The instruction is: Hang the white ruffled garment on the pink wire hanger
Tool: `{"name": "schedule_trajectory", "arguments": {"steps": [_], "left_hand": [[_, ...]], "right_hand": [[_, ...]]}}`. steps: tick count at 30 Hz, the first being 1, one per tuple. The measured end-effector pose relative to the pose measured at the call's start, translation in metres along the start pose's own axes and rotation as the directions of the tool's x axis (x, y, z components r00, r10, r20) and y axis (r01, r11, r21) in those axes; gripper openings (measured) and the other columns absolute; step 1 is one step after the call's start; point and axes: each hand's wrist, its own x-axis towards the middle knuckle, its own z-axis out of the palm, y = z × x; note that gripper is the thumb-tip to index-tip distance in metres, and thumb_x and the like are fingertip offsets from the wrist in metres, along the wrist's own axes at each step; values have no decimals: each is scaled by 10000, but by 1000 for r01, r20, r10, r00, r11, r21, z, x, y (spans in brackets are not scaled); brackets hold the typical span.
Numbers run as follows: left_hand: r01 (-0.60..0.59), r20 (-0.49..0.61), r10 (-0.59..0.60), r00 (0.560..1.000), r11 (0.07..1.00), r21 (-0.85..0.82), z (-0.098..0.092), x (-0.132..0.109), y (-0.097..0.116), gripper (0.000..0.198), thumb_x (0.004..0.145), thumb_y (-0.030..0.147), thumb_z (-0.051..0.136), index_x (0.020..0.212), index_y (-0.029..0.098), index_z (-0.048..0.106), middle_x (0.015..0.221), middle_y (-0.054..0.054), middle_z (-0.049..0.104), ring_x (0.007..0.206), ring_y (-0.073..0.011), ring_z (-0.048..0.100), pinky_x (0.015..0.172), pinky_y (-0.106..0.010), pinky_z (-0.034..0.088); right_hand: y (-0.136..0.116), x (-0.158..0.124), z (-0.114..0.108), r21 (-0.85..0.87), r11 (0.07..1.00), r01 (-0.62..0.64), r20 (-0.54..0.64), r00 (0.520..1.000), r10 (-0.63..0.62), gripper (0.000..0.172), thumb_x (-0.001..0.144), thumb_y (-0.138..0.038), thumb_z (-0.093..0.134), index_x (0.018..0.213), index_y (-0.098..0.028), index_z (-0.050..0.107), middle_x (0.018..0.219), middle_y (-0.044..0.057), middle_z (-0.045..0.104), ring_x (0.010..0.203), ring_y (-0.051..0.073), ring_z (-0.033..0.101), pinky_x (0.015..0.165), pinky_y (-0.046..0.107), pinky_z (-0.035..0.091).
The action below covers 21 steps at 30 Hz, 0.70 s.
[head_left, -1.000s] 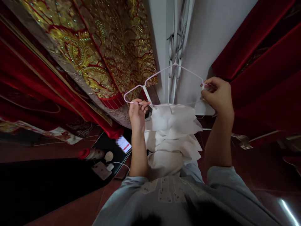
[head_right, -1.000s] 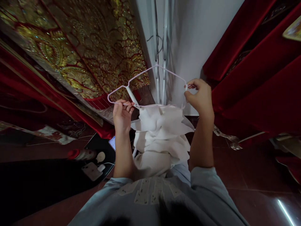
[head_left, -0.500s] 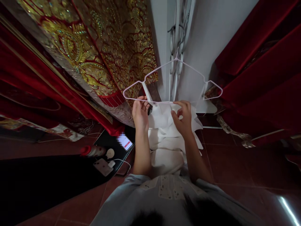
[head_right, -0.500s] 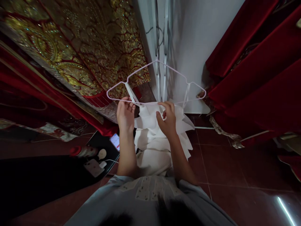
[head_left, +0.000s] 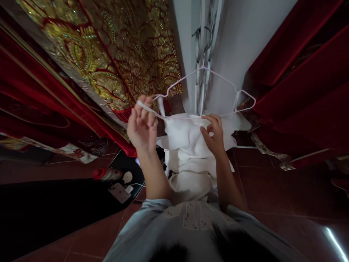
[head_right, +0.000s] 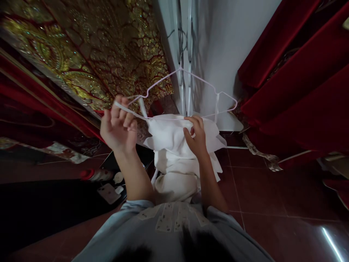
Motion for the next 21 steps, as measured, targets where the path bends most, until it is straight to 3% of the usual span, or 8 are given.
{"name": "schedule_trajectory", "arguments": {"steps": [2,4,7,10,13,16,17,21], "left_hand": [[-76,-201,72,977,997,-15,-7,5,-10,273,937,497,715,1180,383,766,1445,43,714,614,-93,511,498,-286,377],[-37,-352,31,935,999,-9,-8,2,-25,310,869,393,810,1171,351,758,1393,31,745,611,-67,527,499,-249,359],[154,-238,-153,959,988,-15,7,-13,-43,356,858,483,819,1112,240,769,1258,-82,804,562,-67,516,465,-232,307],[165,-76,-169,983,985,-57,29,-24,-48,405,891,586,765,1022,203,750,1086,-114,834,497,-81,473,441,-246,286],[94,-87,-104,991,990,-108,44,-26,-46,357,919,566,757,912,218,677,932,-67,826,463,-78,427,441,-241,298],[109,-90,-118,989,989,-101,47,-25,-47,334,962,540,725,880,227,640,916,-52,817,454,-76,395,436,-237,298],[118,-89,-127,988,988,-100,47,-26,-48,327,978,532,709,880,228,638,923,-53,817,453,-76,387,434,-238,297],[107,-91,-120,989,985,-137,47,-27,-55,302,993,508,700,895,229,637,918,-45,811,450,-72,367,433,-231,295]], "right_hand": [[-1,0,-1,-6,1000,-1,10,1000,1,316,971,-291,622,1284,-293,664,1301,70,606,684,108,492,675,315,548],[-2,0,-1,-23,1000,-5,18,1000,5,320,975,-315,618,1291,-300,661,1311,70,613,683,109,492,694,325,560],[-6,-2,1,-26,1000,-15,40,999,16,333,981,-350,611,1309,-320,660,1331,72,621,678,113,499,712,342,574],[-9,-4,4,4,1000,-7,37,999,6,344,973,-386,633,1309,-324,672,1358,91,628,774,147,579,740,359,586],[-1,-6,1,41,999,-21,-251,967,31,312,954,-403,661,1248,-297,668,1327,106,627,913,186,623,756,358,575],[17,-1,-10,141,981,-130,-560,807,187,375,894,-404,720,1230,-283,606,1271,78,610,749,114,547,649,290,511],[22,1,-15,181,967,-178,-548,798,249,403,861,-415,755,1207,-277,603,1229,59,621,693,90,511,611,266,482],[22,12,-31,223,924,-311,-170,921,352,304,824,-475,825,934,-225,692,801,-25,637,577,76,442,511,229,367]]}}
